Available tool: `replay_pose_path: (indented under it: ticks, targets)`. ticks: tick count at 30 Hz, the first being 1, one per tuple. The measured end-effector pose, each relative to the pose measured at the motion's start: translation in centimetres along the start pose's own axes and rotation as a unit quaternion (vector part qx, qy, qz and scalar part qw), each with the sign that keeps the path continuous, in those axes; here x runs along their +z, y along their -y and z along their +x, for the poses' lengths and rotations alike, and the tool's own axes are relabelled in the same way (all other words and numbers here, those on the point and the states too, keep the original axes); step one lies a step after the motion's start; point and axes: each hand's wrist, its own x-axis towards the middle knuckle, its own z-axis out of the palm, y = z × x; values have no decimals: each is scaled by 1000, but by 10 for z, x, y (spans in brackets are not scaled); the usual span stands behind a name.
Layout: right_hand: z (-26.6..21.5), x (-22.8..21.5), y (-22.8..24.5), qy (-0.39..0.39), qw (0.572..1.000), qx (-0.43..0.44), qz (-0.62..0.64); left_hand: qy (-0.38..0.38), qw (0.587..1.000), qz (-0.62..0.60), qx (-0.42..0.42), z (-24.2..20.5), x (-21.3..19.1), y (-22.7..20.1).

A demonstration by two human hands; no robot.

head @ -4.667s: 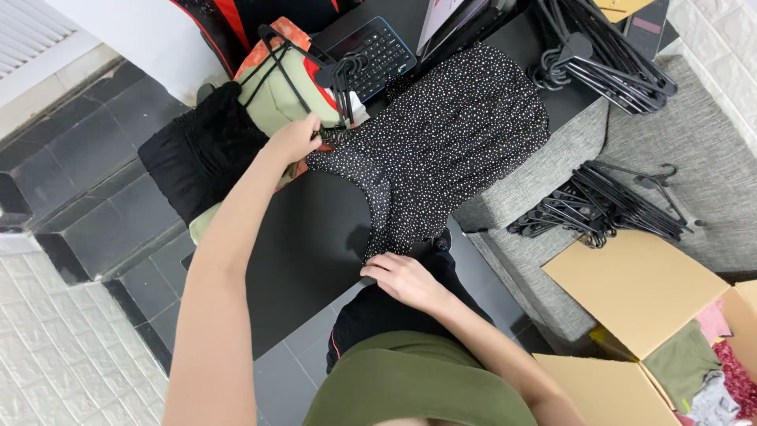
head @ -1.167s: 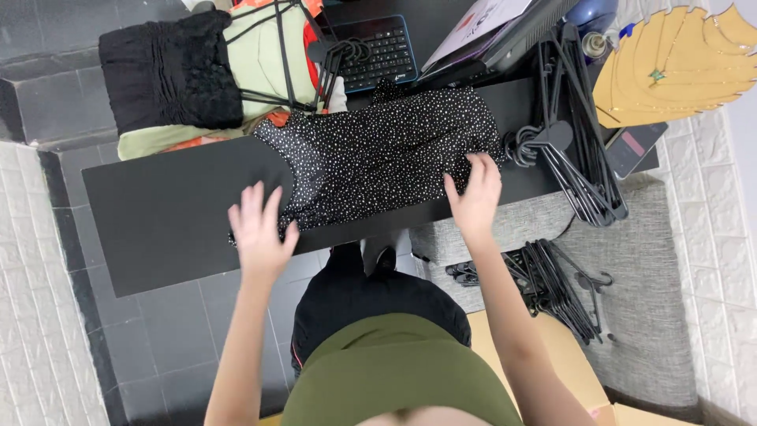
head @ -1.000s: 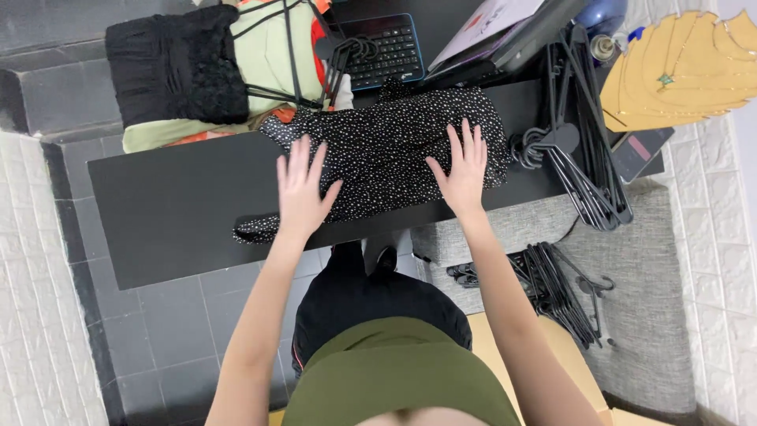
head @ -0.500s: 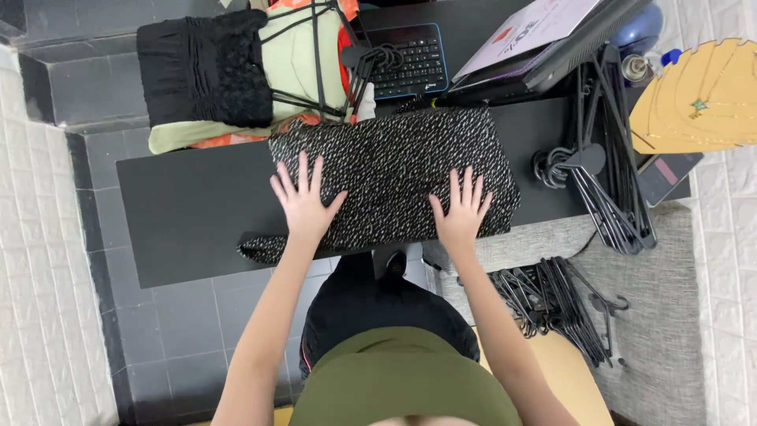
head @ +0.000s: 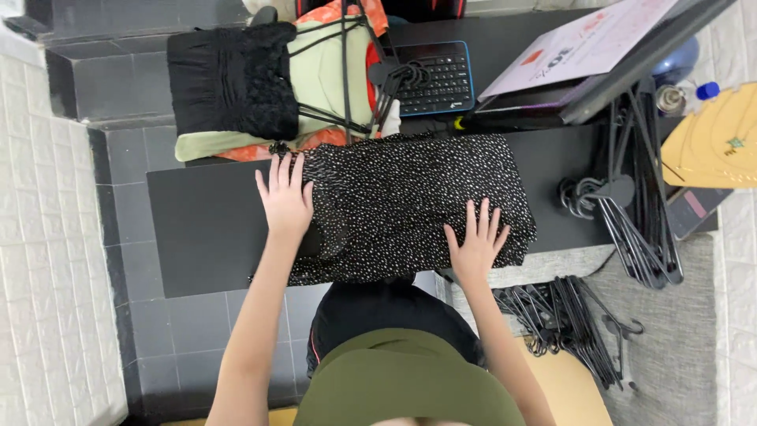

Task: Folding various clothing items and placing them into a cardboard box for packing

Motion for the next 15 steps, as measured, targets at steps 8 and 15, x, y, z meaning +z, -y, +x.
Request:
replay_pose_path:
  ticks: [8,15]
  targets:
    - [0,-1,3,4,1000,23,9,18,999,45,2,-23,-14,36]
    - [0,-3,7,-2,999,33,5,29,997,57,-43,-16,-20,47]
